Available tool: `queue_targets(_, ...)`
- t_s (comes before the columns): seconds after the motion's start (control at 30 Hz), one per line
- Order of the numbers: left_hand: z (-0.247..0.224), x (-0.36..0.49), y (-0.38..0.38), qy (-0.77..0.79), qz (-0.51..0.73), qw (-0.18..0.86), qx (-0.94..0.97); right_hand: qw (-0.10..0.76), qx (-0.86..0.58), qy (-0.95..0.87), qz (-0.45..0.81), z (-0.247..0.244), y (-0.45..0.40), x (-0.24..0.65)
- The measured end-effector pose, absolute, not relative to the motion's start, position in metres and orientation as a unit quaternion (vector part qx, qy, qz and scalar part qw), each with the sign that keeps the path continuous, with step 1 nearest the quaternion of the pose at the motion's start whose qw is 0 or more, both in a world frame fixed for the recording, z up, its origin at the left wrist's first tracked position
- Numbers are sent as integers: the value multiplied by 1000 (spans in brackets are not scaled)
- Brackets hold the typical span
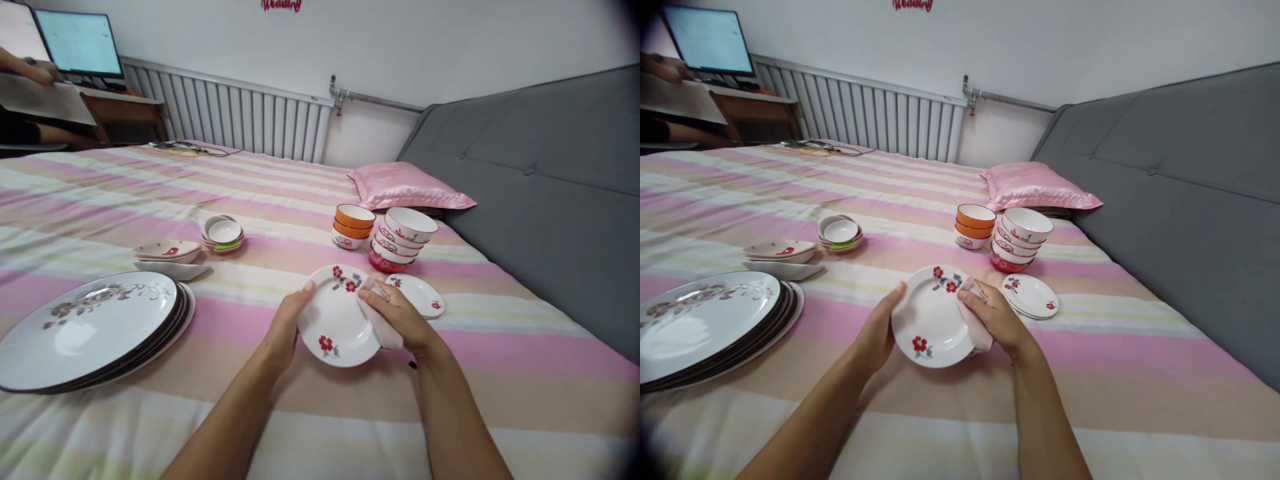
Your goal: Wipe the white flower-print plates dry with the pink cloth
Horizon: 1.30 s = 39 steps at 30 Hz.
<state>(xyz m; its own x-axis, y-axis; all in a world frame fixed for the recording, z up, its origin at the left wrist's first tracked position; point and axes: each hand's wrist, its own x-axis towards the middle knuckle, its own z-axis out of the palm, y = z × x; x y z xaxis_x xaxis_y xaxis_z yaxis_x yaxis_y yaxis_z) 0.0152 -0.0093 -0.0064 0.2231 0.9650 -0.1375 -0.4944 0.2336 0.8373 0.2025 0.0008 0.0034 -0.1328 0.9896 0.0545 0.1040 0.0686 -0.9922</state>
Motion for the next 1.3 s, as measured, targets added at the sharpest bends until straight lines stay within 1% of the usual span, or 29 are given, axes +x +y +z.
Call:
queue_targets(0.07, -7, 17, -9, 401, 487, 696, 342, 418, -486, -594, 487, 1, 1, 203)
queue_targets(0.13, -10, 21, -9, 432, 488, 675, 344, 413, -491, -604, 473, -2, 2, 201)
queue_targets(0.37, -17, 29, -6, 437, 603, 602, 286, 497, -489, -617, 365, -12, 9, 176)
queue_targets(0.47, -17, 30, -5, 426, 661, 567, 245, 546, -496, -581, 344, -19, 6, 157)
queue_targets(0.57, -17, 31, -4, 431, 699, 532, 204, 564, -517, -553, 329, -26, 1, 140)
queue_targets(0.63, -17, 31, -4, 430, 716, 517, 188, 556, -524, -554, 329, -29, -3, 132)
queue_targets(0.73, -16, 29, -4, 435, 728, 502, 171, 519, -514, -582, 357, -31, -7, 124)
queue_targets(0.87, -12, 23, -5, 516, 689, 481, 163, 479, -489, -624, 376, -34, -10, 120)
queue_targets(0.97, -7, 22, -7, 559, 653, 481, 173, 472, -489, -620, 393, -36, -10, 119)
queue_targets(1.13, -6, 29, -10, 545, 653, 489, 191, 477, -488, -582, 442, -39, -9, 119)
queue_targets(1.3, -11, 33, -11, 488, 637, 556, 217, 524, -497, -534, 440, -40, -7, 120)
